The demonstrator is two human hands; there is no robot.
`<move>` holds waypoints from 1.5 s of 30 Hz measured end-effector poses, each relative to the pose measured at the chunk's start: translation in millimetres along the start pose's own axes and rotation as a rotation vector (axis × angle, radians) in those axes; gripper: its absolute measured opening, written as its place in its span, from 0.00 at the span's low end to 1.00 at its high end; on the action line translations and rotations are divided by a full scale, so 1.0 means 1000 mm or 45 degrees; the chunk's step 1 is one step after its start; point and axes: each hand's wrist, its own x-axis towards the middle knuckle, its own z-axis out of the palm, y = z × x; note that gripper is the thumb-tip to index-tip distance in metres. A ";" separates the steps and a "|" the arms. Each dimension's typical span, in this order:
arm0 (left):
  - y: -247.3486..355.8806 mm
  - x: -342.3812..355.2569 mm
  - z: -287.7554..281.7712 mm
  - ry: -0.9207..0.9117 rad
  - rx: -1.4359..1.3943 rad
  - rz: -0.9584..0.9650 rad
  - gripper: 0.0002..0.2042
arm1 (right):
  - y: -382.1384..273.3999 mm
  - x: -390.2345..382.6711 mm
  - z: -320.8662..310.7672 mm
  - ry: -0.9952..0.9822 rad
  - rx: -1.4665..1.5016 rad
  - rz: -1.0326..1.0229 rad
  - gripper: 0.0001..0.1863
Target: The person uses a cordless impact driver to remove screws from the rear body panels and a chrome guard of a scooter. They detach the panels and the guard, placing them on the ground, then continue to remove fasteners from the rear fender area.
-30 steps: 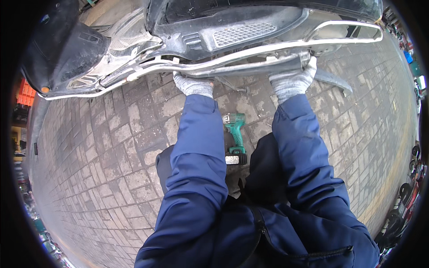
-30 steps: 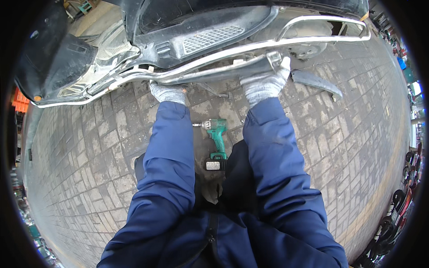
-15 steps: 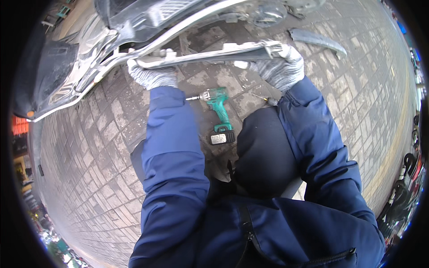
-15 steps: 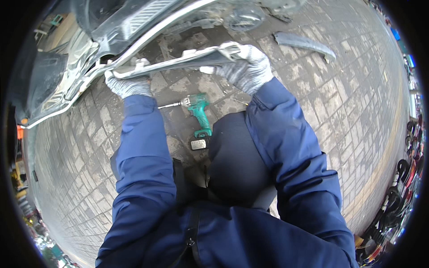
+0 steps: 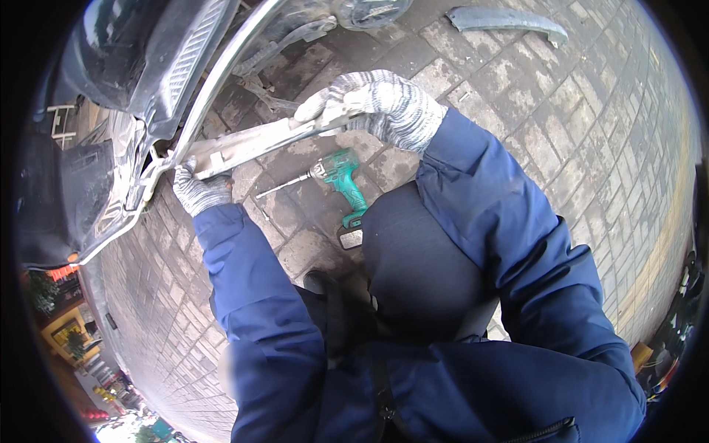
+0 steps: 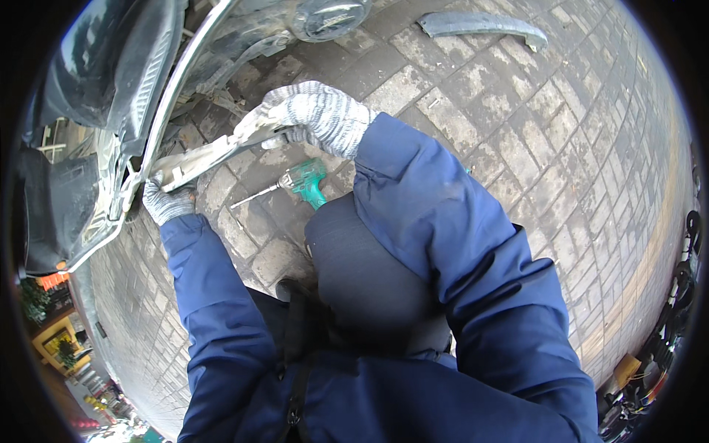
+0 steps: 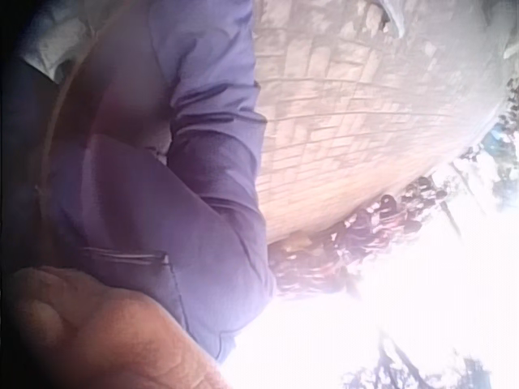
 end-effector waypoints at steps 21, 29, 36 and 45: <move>0.016 0.006 -0.019 -0.138 0.260 -0.096 0.22 | -0.007 -0.011 -0.010 0.001 0.004 -0.210 0.22; 0.037 0.047 -0.070 -0.230 0.597 -0.448 0.25 | 0.102 -0.064 -0.107 0.274 0.353 0.288 0.11; 0.034 0.011 -0.033 -0.203 0.423 -0.403 0.20 | 0.206 -0.157 -0.087 0.617 -0.277 0.806 0.17; 0.038 0.011 -0.048 -0.285 0.477 -0.712 0.09 | 0.195 -0.160 -0.101 0.743 0.239 0.890 0.20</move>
